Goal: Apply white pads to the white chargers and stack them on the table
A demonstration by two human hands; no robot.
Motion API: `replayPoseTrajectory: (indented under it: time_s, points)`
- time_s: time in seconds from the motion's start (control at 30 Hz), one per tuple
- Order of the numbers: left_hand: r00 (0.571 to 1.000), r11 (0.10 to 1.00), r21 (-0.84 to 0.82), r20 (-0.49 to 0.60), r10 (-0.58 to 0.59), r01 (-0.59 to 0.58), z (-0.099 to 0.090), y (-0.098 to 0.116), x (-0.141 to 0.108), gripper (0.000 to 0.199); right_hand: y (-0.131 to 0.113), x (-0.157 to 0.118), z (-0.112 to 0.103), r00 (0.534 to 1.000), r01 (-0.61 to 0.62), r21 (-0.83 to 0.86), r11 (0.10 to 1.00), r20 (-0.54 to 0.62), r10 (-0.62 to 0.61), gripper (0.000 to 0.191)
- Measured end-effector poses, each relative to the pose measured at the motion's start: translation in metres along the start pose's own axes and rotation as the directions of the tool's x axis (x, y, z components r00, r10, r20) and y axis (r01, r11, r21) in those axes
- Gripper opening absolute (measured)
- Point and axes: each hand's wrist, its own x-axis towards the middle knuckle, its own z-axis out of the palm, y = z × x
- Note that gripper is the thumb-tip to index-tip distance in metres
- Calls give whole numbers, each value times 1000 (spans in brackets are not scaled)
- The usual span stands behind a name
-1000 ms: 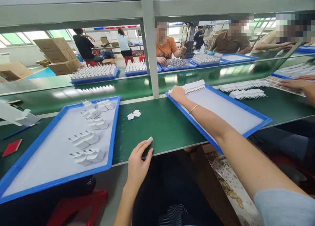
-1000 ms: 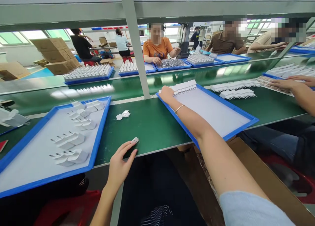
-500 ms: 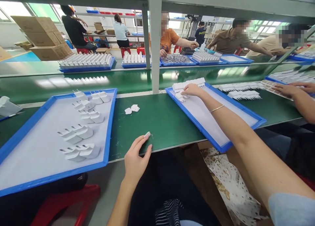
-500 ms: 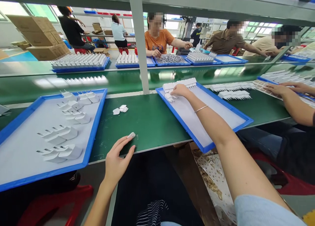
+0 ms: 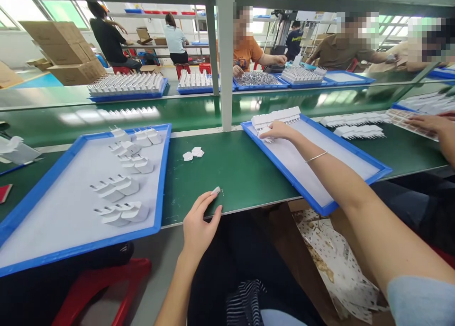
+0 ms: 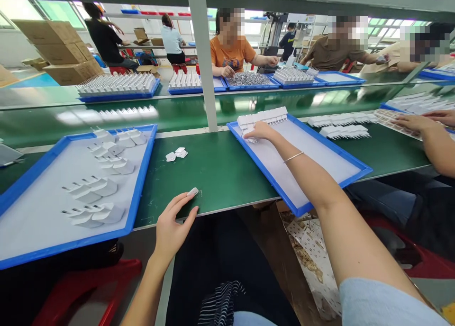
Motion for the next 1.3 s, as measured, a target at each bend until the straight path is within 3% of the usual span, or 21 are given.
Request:
replayPoseTrajectory:
  time_s: [0.1, 0.2, 0.23, 0.3, 0.37, 0.43, 0.5, 0.6, 0.7, 0.8, 0.87, 1.03, 1.17, 1.3]
  points:
    - [999, 994, -96, -10, -53, 52, -1, 5, 3, 29, 3, -22, -9, 993, 63, 39, 997, -108, -58, 27]
    - [986, 947, -296, -63, -153, 128, 5, 28, 3, 43, -5, -75, -9, 953, 198, 98, 975, -251, -168, 55]
    - [982, 913, -381, -61, -181, 145, 9, 40, 1, 50, -11, -100, -5, 927, 270, 123, 955, -302, -224, 65]
    - [983, 823, -547, -7, -183, 149, 18, 68, -5, 64, -26, -156, 10, 790, 537, 246, 807, -483, -378, 69]
    - [987, 730, -666, 62, -149, 152, 26, 95, -11, 78, -42, -211, 33, 711, 623, 292, 726, -597, -370, 72]
    - [982, 638, -749, 101, -159, 180, 33, 115, -14, 88, -56, -253, 57, 677, 638, 343, 689, -676, -291, 79]
    - [961, 525, -815, 138, -240, 248, 37, 124, -11, 85, -65, -278, 78, 667, 627, 393, 673, -717, -203, 71]
    - [928, 426, -858, 138, -347, 287, 34, 122, -2, 62, -72, -285, 97, 732, 599, 525, 605, -665, -148, 61]
    - [940, 473, -848, 79, -331, 238, 25, 113, 8, 44, -75, -275, 102, 832, 541, 720, 435, -534, -149, 51]
    - [953, 498, -831, 117, -278, 248, 16, 99, 12, 45, -75, -264, 100, 893, 449, 851, 273, -416, -170, 44]
    - [950, 511, -811, 168, -264, 285, 13, 90, 12, 49, -75, -259, 101, 910, 408, 888, 211, -380, -164, 37]
    - [914, 479, -787, 268, -303, 389, 13, 75, 8, 48, -75, -253, 118, 934, 353, 922, 158, -338, -112, 18]
    - [946, 577, -761, 152, -288, 298, 17, 72, 9, 46, -77, -252, 127, 936, 345, 935, 88, -334, -113, 13]
    - [993, 764, -635, 85, -77, 114, 10, 65, 9, 33, -69, -243, 110, 929, 371, 909, 192, -359, -94, 11]
